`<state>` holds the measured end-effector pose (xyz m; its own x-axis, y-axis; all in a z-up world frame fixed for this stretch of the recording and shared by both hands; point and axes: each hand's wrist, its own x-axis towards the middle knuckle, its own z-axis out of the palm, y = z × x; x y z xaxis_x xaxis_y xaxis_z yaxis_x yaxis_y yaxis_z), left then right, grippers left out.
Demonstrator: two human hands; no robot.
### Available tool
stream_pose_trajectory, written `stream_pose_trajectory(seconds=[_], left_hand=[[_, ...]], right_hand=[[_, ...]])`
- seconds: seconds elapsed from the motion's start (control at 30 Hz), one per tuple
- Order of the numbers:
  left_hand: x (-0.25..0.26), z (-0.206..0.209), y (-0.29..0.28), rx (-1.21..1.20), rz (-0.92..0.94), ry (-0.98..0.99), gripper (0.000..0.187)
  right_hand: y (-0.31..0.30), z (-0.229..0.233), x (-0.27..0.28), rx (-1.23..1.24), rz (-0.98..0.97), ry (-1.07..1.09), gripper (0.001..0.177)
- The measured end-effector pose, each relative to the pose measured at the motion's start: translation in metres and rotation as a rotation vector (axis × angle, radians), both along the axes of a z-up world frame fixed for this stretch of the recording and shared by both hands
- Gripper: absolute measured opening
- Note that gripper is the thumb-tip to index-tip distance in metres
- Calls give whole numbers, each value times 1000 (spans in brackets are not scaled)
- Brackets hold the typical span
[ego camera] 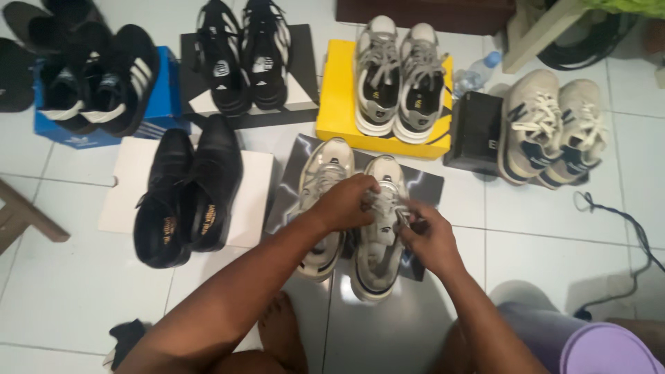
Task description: The person unlaces a pair of white sneakers, then relaces them. The person removes the laces from the eyelets, then threads them back through the eyelets and ties the laces.
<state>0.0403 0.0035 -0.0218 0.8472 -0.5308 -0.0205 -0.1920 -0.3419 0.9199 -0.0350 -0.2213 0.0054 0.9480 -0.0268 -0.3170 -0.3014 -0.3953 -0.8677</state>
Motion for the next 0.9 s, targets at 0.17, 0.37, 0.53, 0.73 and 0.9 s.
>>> stream_pose_trajectory(seconds=[0.17,0.37,0.53,0.73,0.9], left_hand=[[-8,-1,2,143,-40,-194,49],[-9,0,0,106,-62,-124,44],[-12,-1,-3,148,-72,-125,45],[-13,-2,-8,246,-80,-108,35],[-23,0,-22,358,-45,-221,38]], right_hand=[[4,0,0,-290,111,-210,36],[9,17,-2,-484,157,-446,29],[16,22,-9,-331,42,-124,38],[-1,9,-14,-151,-84,37,28],[-28,5,-8,-68,-147,-10,20]])
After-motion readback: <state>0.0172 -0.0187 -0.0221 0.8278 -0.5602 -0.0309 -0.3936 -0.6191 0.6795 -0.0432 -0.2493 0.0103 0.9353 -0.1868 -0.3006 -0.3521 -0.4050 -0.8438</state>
